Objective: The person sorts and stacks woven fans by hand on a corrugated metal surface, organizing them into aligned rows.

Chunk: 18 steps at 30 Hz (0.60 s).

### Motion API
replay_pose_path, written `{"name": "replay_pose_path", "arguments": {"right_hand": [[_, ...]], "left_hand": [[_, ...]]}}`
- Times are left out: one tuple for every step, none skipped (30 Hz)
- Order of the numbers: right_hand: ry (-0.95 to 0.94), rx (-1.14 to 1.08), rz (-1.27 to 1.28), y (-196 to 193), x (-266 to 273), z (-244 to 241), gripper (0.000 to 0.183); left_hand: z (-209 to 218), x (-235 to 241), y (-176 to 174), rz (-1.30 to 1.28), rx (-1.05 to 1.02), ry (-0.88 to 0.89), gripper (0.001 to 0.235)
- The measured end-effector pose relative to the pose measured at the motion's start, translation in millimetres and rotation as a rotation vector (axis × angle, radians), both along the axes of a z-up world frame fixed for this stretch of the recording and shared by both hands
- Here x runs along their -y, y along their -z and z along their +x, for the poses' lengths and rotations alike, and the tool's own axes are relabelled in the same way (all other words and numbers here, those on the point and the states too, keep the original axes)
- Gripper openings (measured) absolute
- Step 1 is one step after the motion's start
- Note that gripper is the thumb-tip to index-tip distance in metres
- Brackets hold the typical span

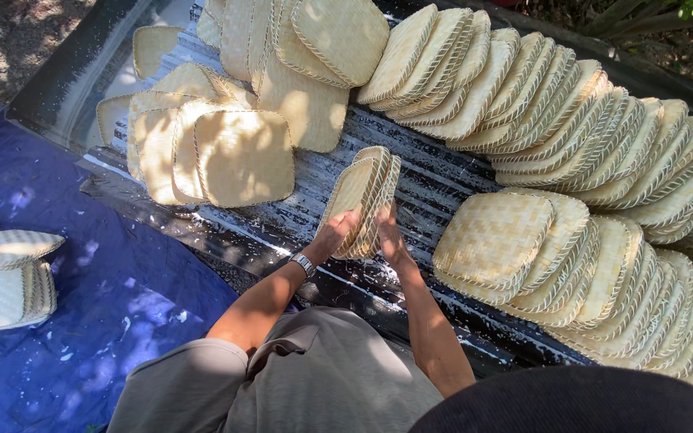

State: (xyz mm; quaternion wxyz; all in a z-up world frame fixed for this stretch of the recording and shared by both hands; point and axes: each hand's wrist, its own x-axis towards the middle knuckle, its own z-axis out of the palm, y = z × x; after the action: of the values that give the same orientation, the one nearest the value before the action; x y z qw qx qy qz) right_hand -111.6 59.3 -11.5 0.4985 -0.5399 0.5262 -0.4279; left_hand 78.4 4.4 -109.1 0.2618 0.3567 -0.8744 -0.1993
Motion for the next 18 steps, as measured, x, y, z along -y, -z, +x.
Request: {"name": "replay_pose_path", "arguments": {"right_hand": [[-0.046, 0.041, -0.054, 7.7, 1.4, -3.4, 0.085], [-0.035, 0.178, 0.087, 15.3, -1.4, -2.4, 0.087], [-0.025, 0.314, 0.229, 22.2, -3.2, 1.0, 0.091], [-0.023, 0.448, 0.368, 27.2, -1.9, 4.0, 0.095], [-0.012, 0.505, 0.362, 30.5, -1.5, 8.2, 0.094], [0.001, 0.564, 0.355, 32.2, -1.1, 13.3, 0.093], [0.014, 0.623, 0.348, 32.0, -1.1, 17.5, 0.093], [-0.012, 0.62, 0.324, 30.6, 0.8, 22.8, 0.091], [-0.037, 0.616, 0.3, 28.4, 3.0, 28.2, 0.09], [-0.057, 0.614, 0.278, 26.4, 3.2, 34.0, 0.089], [-0.042, 0.572, 0.32, 24.6, 6.6, 40.8, 0.086], [-0.026, 0.53, 0.361, 22.9, 10.9, 47.7, 0.084], [-0.011, 0.487, 0.403, 21.6, 16.1, 55.2, 0.082], [0.01, 0.428, 0.447, 20.9, 19.4, 62.3, 0.077], [0.032, 0.368, 0.49, 21.3, 23.2, 69.6, 0.073], [0.053, 0.304, 0.533, 22.6, 31.5, 73.6, 0.069], [0.026, 0.264, 0.483, 25.1, 40.4, 77.0, 0.07], [0.002, 0.226, 0.44, 29.0, 42.4, 80.1, 0.07]], "left_hand": [[-2.8, 4.1, -1.5, 0.01, -0.062, -0.018, 0.043], [0.3, 3.6, -5.7, 0.102, -0.119, -0.034, 0.043], [2.4, 4.8, -12.7, 0.226, -0.179, -0.052, 0.043], [3.7, 10.6, -22.6, 0.326, -0.2, -0.055, 0.043], [4.7, 14.6, -34.9, 0.382, -0.194, -0.05, 0.044], [5.2, 18.1, -49.0, 0.335, -0.126, -0.004, 0.044], [8.5, 20.1, -64.5, -0.143, 0.147, 0.148, 0.047], [11.4, 23.5, -81.1, 0.266, -0.004, -0.009, 0.054], [14.2, 27.0, -97.6, 0.671, -0.163, -0.171, 0.07], [17.9, 27.4, -112.6, 1.076, -0.325, -0.333, 0.092], [25.1, 28.4, -126.4, 1.015, -0.334, -0.308, 0.088], [33.6, 30.1, -138.7, 0.953, -0.342, -0.281, 0.085], [40.3, 32.6, -148.6, 0.892, -0.349, -0.255, 0.082], [44.9, 33.2, -155.8, 0.843, -0.311, -0.321, 0.081], [50.4, 33.1, -160.1, 0.792, -0.274, -0.386, 0.081], [54.4, 35.8, -161.2, 0.741, -0.241, -0.451, 0.082], [57.9, 40.5, -159.4, 0.751, -0.367, -0.396, 0.076], [61.3, 40.7, -154.2, 0.765, -0.49, -0.339, 0.071]]}}
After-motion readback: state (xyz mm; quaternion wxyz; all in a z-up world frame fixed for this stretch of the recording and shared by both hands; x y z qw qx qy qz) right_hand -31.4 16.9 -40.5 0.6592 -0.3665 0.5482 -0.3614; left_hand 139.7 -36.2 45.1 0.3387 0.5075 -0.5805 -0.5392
